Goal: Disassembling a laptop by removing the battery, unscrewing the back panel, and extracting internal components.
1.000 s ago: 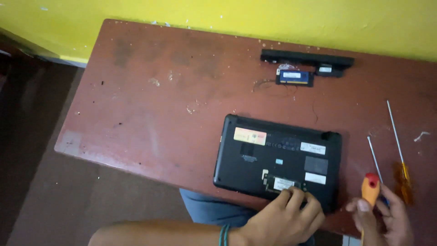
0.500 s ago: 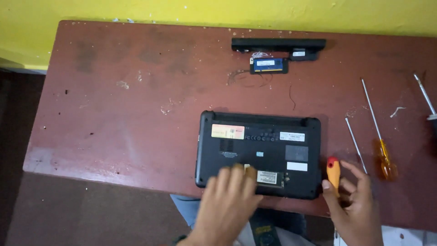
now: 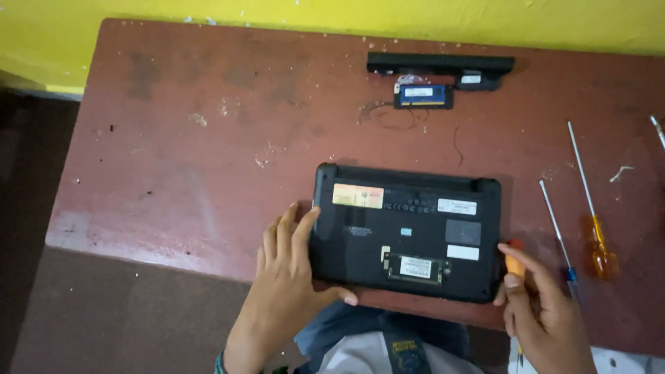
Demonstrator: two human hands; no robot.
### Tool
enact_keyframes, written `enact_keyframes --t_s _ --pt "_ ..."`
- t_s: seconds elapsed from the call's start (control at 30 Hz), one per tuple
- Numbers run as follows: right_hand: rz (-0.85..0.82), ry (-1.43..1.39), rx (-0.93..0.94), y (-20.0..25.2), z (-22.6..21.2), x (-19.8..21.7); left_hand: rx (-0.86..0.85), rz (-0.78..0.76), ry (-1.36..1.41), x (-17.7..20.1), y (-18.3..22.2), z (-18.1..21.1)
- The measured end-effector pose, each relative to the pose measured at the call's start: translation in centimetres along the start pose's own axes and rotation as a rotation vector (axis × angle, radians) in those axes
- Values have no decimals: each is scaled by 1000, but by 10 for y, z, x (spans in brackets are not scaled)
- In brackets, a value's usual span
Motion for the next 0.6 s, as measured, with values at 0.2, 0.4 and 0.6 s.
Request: enact_keyframes --t_s 0.2,0.4,0.6 --pt "60 74 -60 11 3 4 -155 35 -210 -12 -3 2" --pt "109 30 -89 17 7 5 -194 -76 -19 3 -11 -20" --pt "113 4 101 16 -14 -1 -190 -69 326 6 -13 -35"
Point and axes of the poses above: each hand's wrist, its own y-axis away from the middle knuckle, its own x-axis out of the back of the hand, z = x × y, the point moved 5 cm from there along -y, towards the middle knuckle, and after that the axes turned 5 degrees about -y, right-handed, at the moved point
